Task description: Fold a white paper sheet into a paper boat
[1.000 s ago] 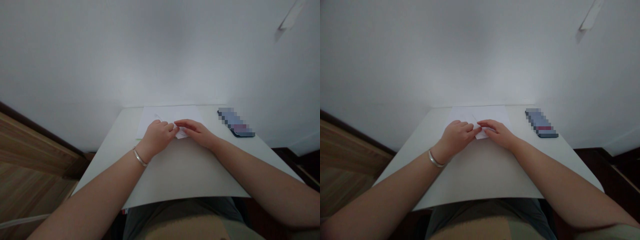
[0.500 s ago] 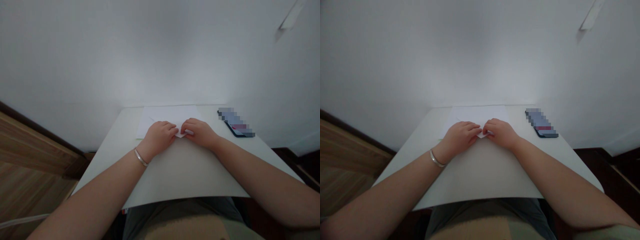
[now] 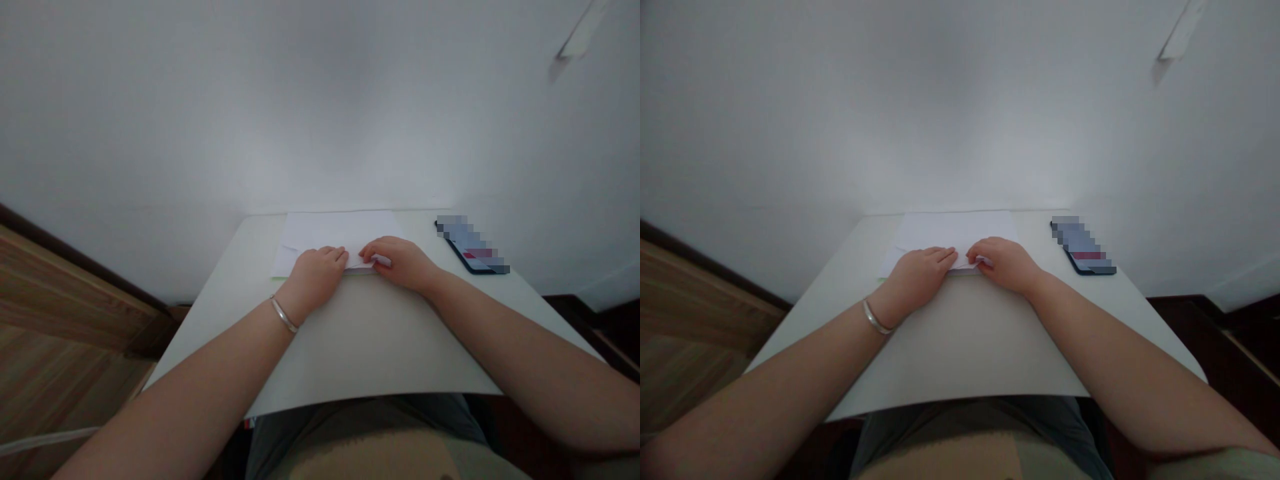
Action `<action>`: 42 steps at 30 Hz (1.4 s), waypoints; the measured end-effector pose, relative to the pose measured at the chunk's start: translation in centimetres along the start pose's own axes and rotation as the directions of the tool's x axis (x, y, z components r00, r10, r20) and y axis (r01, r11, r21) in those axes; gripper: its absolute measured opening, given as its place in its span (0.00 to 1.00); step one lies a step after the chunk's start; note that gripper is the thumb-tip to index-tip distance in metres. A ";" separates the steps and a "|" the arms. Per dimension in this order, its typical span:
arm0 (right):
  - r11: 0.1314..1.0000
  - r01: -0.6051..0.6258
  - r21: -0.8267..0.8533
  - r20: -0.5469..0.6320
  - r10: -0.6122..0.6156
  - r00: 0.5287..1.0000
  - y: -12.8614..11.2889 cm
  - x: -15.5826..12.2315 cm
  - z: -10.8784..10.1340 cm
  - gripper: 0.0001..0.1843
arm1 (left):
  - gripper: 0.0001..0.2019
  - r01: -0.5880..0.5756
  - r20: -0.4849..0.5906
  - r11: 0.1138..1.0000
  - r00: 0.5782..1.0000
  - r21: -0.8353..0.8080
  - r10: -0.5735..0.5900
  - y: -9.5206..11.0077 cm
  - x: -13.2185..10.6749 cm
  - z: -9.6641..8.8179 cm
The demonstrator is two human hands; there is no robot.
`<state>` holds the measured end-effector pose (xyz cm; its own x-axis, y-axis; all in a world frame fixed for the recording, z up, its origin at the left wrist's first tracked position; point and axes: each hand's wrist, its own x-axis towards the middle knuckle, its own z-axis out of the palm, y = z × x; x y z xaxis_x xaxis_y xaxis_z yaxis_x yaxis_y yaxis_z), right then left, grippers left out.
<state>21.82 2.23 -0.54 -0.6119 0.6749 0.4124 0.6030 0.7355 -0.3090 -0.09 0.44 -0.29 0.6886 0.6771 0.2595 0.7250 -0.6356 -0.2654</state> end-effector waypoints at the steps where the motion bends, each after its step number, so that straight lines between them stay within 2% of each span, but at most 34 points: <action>1: 0.999 0.039 -0.029 -0.002 -0.039 0.999 -0.2 0.1 -0.1 0.13 | 0.16 -0.002 0.003 1.000 1.000 0.006 0.002 0.1 0.0 -0.1; 4: 0.985 0.143 -0.096 0.030 -0.141 0.990 -1.0 0.2 -0.3 0.09 | 0.15 0.011 0.009 1.000 1.000 0.011 -0.011 0.4 0.1 -0.1; 6: 0.980 0.149 -0.133 0.065 -0.142 0.988 -1.5 0.3 -0.2 0.09 | 0.14 0.021 0.002 1.000 1.000 -0.006 -0.021 0.4 0.1 -0.1; 10: 0.978 0.071 -0.195 0.113 -0.050 0.992 -1.9 0.2 0.1 0.10 | 0.14 -0.020 -0.025 0.997 1.000 -0.078 0.019 0.4 0.0 -0.3; 13: 0.981 0.014 -0.195 0.127 0.011 0.992 -1.9 0.1 0.3 0.11 | 0.12 -0.047 0.000 0.991 0.999 -0.129 0.047 0.3 0.1 -0.5; 21: 0.983 -0.152 -0.101 0.073 0.159 0.984 -1.7 0.3 0.8 0.08 | 0.12 -0.032 0.036 0.964 0.998 -0.264 0.043 -0.2 0.1 -0.3; 29: 0.927 -0.374 -0.020 0.094 0.374 0.923 -1.8 0.7 1.2 0.09 | 0.11 -0.040 0.044 0.959 0.998 -0.282 0.055 -0.4 0.2 -0.4; 37: 0.890 -0.454 -0.049 0.145 0.456 0.878 -1.5 1.2 1.3 0.10 | 0.10 -0.051 0.043 0.953 0.997 -0.298 0.067 -0.3 0.3 -0.6; 42: 0.858 -0.500 -0.113 0.158 0.513 0.844 -1.0 1.3 1.0 0.16 | 0.11 -0.060 0.065 0.960 0.995 -0.274 0.081 -0.5 0.3 -0.8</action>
<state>19.90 2.44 -0.59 -0.2879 0.9561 0.0544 0.8818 0.2868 -0.3744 -0.17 0.67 0.65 0.7427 0.6459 0.1763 0.6583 -0.7525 -0.0164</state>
